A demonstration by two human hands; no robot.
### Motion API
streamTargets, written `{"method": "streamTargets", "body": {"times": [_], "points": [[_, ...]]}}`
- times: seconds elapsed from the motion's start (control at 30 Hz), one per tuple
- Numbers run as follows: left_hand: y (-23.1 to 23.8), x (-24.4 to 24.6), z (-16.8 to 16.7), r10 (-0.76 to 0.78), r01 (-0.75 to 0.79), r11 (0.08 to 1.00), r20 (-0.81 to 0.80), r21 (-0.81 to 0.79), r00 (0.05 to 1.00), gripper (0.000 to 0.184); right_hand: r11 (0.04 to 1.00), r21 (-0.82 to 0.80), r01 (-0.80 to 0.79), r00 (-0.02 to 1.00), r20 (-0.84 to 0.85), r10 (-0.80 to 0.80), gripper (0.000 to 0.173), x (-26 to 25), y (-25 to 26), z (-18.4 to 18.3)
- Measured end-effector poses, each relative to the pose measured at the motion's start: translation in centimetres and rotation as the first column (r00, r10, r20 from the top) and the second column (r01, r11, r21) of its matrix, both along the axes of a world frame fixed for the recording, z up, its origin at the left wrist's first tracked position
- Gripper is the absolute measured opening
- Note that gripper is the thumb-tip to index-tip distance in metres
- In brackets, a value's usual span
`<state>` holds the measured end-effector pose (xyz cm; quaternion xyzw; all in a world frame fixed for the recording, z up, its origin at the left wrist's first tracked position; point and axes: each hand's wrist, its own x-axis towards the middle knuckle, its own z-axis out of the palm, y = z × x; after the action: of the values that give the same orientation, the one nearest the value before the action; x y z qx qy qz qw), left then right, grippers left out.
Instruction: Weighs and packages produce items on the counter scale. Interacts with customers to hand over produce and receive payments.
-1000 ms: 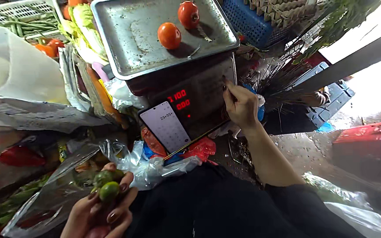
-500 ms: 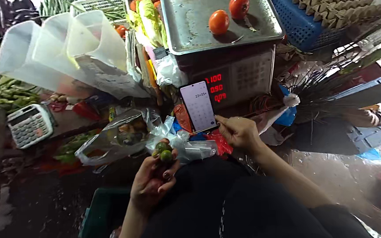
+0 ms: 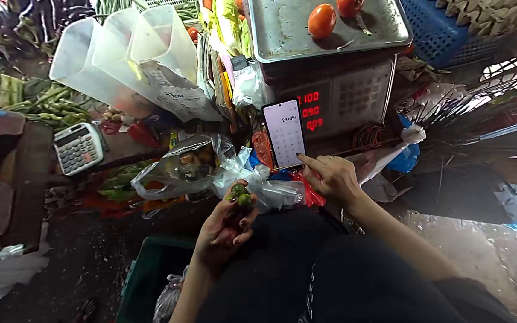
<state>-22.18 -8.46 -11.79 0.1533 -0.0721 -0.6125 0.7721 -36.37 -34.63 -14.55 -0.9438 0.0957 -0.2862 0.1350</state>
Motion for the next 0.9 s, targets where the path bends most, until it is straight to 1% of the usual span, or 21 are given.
{"method": "streamTargets", "body": {"times": [0.07,0.13,0.2,0.23,0.3,0.33,0.37,0.4,0.47,0.5,0.53,0.57,0.6,0.63,0.67,0.7,0.73,0.77,0.83,0.87,0.9], "points": [[-0.3,0.5,0.8,0.011,-0.013,0.999,0.053,0.034,0.999,0.034,1.0,0.013,0.001,1.0,-0.02,0.0,0.038,-0.3,-0.2,-0.2],[-1.1,1.5,2.1,-0.006,-0.008,0.996,0.142,0.091,0.99,0.031,0.996,0.089,-0.024,0.999,0.037,0.021,0.037,0.0,-0.9,0.8],[-2.6,3.1,4.3,-0.057,-0.002,0.982,0.31,0.188,0.949,0.032,0.99,0.142,-0.006,0.996,0.089,-0.007,0.037,0.7,-2.2,3.9],[-3.5,4.0,5.5,-0.081,-0.012,0.976,0.411,0.219,0.908,0.033,0.989,0.144,0.031,0.992,0.118,-0.048,0.038,1.3,-3.2,5.9],[-6.1,6.3,8.4,-0.125,-0.022,0.97,0.575,0.242,0.809,0.028,0.989,0.062,0.137,0.974,0.171,-0.146,0.041,3.3,-5.8,10.1],[-7.9,7.4,10.2,-0.136,-0.043,0.966,0.643,0.254,0.753,0.024,0.98,0.027,0.199,0.966,0.164,-0.2,0.046,4.5,-7.3,12.3],[-9.8,8.2,12.3,-0.141,-0.115,0.95,0.727,0.29,0.672,0.024,0.968,0.018,0.25,0.96,0.128,-0.25,0.056,5.9,-8.8,14.2],[-12.0,8.6,14.6,-0.158,-0.224,0.915,0.808,0.337,0.568,0.028,0.957,0.033,0.288,0.955,0.063,-0.29,0.071,7.5,-10.2,15.8],[-16.5,9.5,17.7,-0.215,-0.374,0.857,0.905,0.356,0.367,0.032,0.934,0.08,0.348,0.931,-0.149,-0.334,0.1,10.8,-12.6,17.9],[-18.8,10.0,18.7,-0.243,-0.417,0.839,0.927,0.349,0.287,0.034,0.93,0.091,0.357,0.911,-0.255,-0.325,0.107,12.3,-13.6,18.4],[-20.9,10.6,19.2,-0.275,-0.432,0.832,0.935,0.348,0.223,0.037,0.93,0.086,0.357,0.889,-0.339,-0.309,0.105,13.5,-14.6,18.5],[-22.8,11.2,19.4,-0.318,-0.444,0.819,0.932,0.363,0.175,0.041,0.937,0.067,0.343,0.878,-0.377,-0.295,0.094,14.5,-15.5,18.3],[-24.6,11.8,19.4,-0.376,-0.464,0.799,0.92,0.384,0.114,0.044,0.943,0.055,0.328,0.88,-0.381,-0.284,0.078,15.3,-16.3,18.1],[-26.2,12.3,19.3,-0.447,-0.481,0.779,0.894,0.402,0.023,0.045,0.948,0.039,0.317,0.884,-0.373,-0.28,0.065,15.7,-17.0,17.9],[-27.5,12.6,19.2,-0.531,-0.507,0.755,0.842,0.417,-0.098,0.044,0.95,0.036,0.311,0.893,-0.354,-0.278,0.058,15.9,-17.6,17.7],[-28.5,12.7,19.3,-0.606,-0.532,0.732,0.763,0.426,-0.224,0.042,0.949,0.048,0.313,0.9,-0.333,-0.28,0.056,15.9,-18.0,17.7],[-29.4,12.7,19.5,-0.66,-0.546,0.716,0.677,0.436,-0.325,0.04,0.944,0.079,0.32,0.91,-0.304,-0.283,0.056,15.6,-18.4,17.7],[-30.0,12.7,19.6,-0.682,-0.548,0.712,0.618,0.439,-0.391,0.038,0.937,0.134,0.323,0.924,-0.256,-0.282,0.056,15.1,-18.7,17.8],[-30.5,12.7,19.8,-0.68,-0.539,0.725,0.572,0.429,-0.459,0.04,0.9,0.343,0.268,0.962,-0.05,-0.268,0.049,13.4,-19.2,18.2],[-30.4,12.9,20.0,-0.664,-0.523,0.74,0.58,0.422,-0.471,0.043,0.854,0.488,0.181,0.959,0.104,-0.263,0.04,12.3,-19.3,18.4],[-30.3,13.3,20.1,-0.643,-0.505,0.757,0.607,0.414,-0.467,0.047,0.744,0.666,0.053,0.938,0.223,-0.267,0.033,10.9,-19.1,18.8]]}}
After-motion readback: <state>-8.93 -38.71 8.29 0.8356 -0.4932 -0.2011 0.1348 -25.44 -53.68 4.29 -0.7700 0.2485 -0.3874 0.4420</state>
